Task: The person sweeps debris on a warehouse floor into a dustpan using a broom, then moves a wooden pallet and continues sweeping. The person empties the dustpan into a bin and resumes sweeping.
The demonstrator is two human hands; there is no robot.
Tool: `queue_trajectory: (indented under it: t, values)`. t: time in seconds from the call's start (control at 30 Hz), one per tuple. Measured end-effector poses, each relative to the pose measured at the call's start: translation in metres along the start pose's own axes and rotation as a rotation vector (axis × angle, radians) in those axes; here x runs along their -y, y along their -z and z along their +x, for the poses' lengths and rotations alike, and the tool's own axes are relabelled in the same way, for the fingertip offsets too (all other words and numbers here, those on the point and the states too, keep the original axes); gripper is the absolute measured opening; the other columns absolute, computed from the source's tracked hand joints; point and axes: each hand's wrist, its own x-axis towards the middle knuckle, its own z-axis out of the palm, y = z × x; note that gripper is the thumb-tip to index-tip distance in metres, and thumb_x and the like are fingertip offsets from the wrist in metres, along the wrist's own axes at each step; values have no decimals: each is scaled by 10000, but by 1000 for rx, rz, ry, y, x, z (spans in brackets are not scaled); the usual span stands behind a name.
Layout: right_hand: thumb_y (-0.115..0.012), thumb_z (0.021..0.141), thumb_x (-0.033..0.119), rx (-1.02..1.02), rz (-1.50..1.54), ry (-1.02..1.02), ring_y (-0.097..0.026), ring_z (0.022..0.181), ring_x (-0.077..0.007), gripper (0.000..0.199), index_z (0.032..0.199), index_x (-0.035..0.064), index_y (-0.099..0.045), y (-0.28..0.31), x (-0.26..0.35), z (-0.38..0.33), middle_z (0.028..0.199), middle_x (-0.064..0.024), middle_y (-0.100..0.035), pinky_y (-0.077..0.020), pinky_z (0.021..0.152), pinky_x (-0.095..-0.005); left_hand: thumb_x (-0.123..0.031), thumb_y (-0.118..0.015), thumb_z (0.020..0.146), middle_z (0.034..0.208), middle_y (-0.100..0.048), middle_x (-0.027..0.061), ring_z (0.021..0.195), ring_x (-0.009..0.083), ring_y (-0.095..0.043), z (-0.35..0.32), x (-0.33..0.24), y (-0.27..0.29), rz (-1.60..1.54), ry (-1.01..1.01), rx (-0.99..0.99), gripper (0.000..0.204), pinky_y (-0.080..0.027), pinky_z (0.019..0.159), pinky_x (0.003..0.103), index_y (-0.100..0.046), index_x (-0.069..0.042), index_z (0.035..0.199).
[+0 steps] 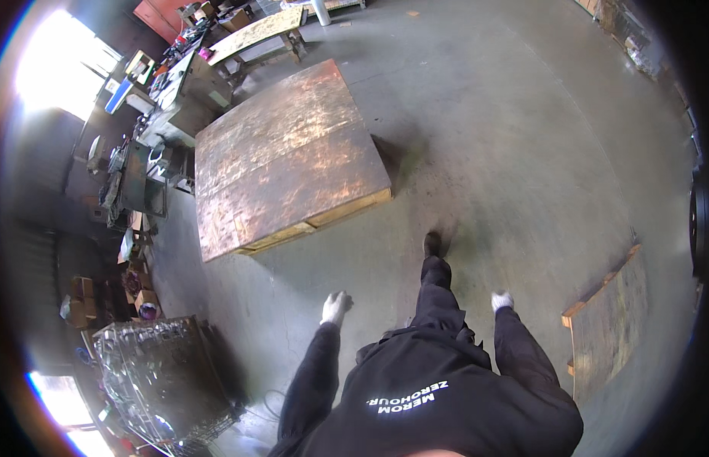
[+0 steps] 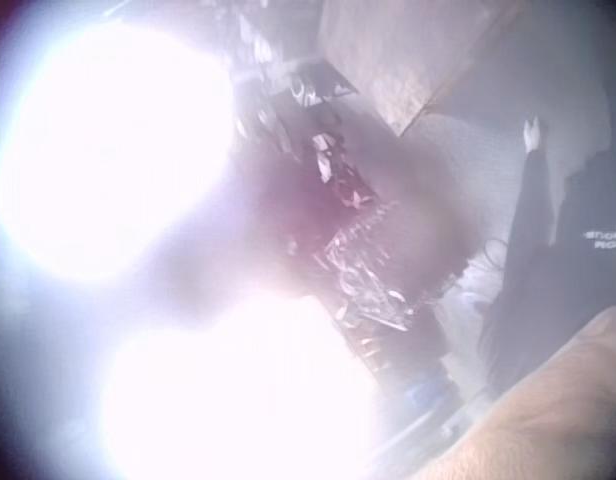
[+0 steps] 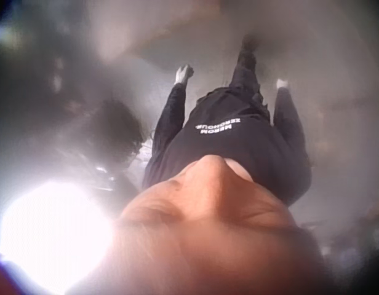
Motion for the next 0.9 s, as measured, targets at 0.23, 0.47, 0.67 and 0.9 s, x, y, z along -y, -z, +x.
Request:
queue_trajectory:
  t: [0.23,0.47,0.67,0.9]
  values:
    - [-731,756,485,463,-64,332,-582,1178,-323,699,1256,21,-580,-3,338,137,1243,-191,-622,-446,1014,-400,-248,-592,942,914,-646,122,790,183,-640,3,-10,-105,17,272,-156,351,-531,706,310,-560,57,1114]
    - [-737,664,695,807,6,510,-428,1332,-369,1147,1365,-144,-390,-144,596,195,1423,-311,-416,-363,1094,-387,-217,-569,975,1053,-644,172,947,238,-652,2,-72,-185,-35,303,-323,378,-536,881,351,-517,58,1229]
    - [-871,674,444,968,377,210,-484,1267,-330,1013,1319,-182,-404,-228,601,191,1331,-261,-524,-398,1034,-369,-166,-564,978,1129,-622,182,995,247,-652,4,-51,-244,-180,367,-395,352,-521,915,344,-511,51,1251]
    - [-846,705,392,805,440,258,-548,1168,-298,791,1221,-128,-548,-243,589,188,1249,-216,-600,-409,999,-377,-142,-556,977,1117,-612,194,1004,259,-637,-33,8,-282,-230,312,-404,348,-528,917,362,-495,67,1249]
